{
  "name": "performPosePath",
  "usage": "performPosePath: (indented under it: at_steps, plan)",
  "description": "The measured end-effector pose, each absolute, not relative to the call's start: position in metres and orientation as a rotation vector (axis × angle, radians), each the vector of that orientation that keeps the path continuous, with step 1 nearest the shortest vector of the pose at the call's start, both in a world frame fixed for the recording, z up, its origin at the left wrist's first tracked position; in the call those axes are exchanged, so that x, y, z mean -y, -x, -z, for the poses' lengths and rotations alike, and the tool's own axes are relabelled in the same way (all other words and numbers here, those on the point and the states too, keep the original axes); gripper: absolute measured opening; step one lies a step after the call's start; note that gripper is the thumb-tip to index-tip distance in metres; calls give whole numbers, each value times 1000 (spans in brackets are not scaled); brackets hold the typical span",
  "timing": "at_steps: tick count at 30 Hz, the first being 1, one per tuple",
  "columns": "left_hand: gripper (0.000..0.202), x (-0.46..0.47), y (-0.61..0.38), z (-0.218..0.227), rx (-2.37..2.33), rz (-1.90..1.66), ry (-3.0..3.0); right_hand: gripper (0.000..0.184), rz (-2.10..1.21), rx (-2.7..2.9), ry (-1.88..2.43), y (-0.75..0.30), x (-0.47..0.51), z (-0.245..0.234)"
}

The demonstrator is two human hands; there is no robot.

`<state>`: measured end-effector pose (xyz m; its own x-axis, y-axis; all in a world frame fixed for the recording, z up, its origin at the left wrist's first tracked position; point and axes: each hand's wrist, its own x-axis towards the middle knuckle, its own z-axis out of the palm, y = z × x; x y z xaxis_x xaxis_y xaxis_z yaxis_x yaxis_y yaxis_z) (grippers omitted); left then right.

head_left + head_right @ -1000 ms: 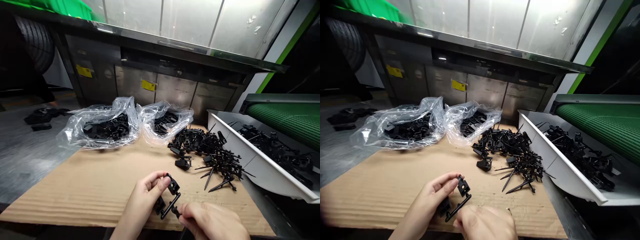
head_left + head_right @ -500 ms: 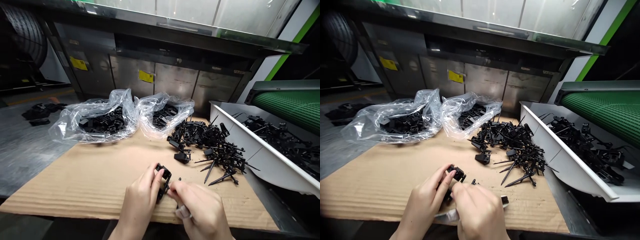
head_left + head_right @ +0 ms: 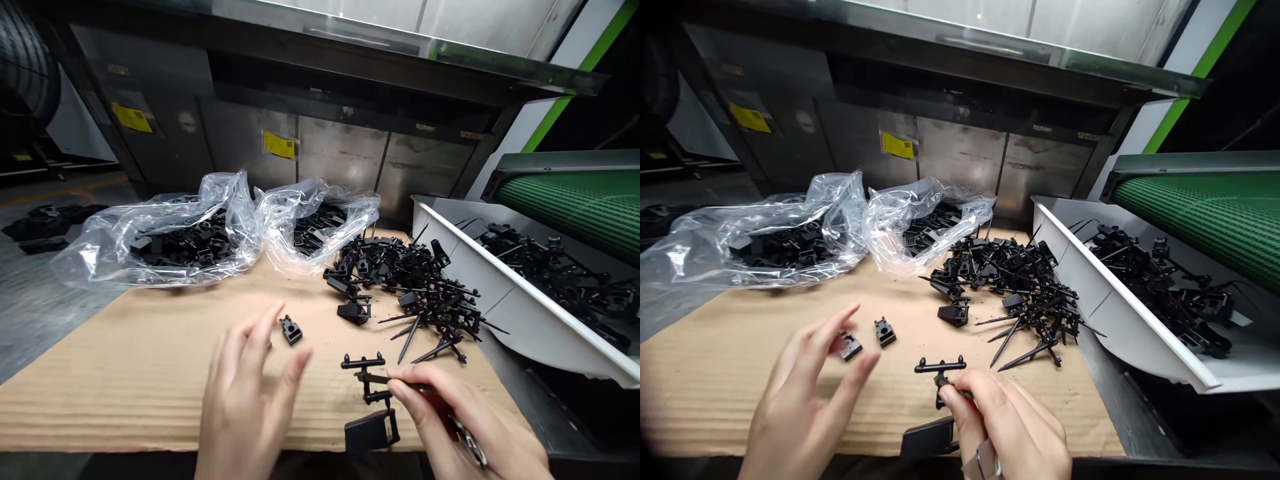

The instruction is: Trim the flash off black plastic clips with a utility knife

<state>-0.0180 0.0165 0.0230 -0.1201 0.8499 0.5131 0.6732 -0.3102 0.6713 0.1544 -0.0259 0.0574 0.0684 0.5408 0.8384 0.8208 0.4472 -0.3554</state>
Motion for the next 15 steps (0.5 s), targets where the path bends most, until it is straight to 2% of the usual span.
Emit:
performPosePath:
  at_steps: [3, 5, 11, 13, 15]
  plan:
    - [58, 7, -5, -21, -1185, -1096, -1621, 10, 370, 1570, 1247, -155, 28, -57]
    - [57, 12, -16, -16, -1011, -989, -1418, 9, 423, 1609, 1216, -152, 28, -50]
    - [51, 1, -21, -6, -973, -1037, -1330, 4, 646, 1748, 1152, -152, 33, -35]
    - [50, -1, -15, -6, -1048, -1065, -1494, 8, 662, 1724, 1215, -171, 31, -42]
    - [41, -2, -6, -6, -1142, -1112, -1764, 18, 731, 1646, 1282, -199, 23, -54]
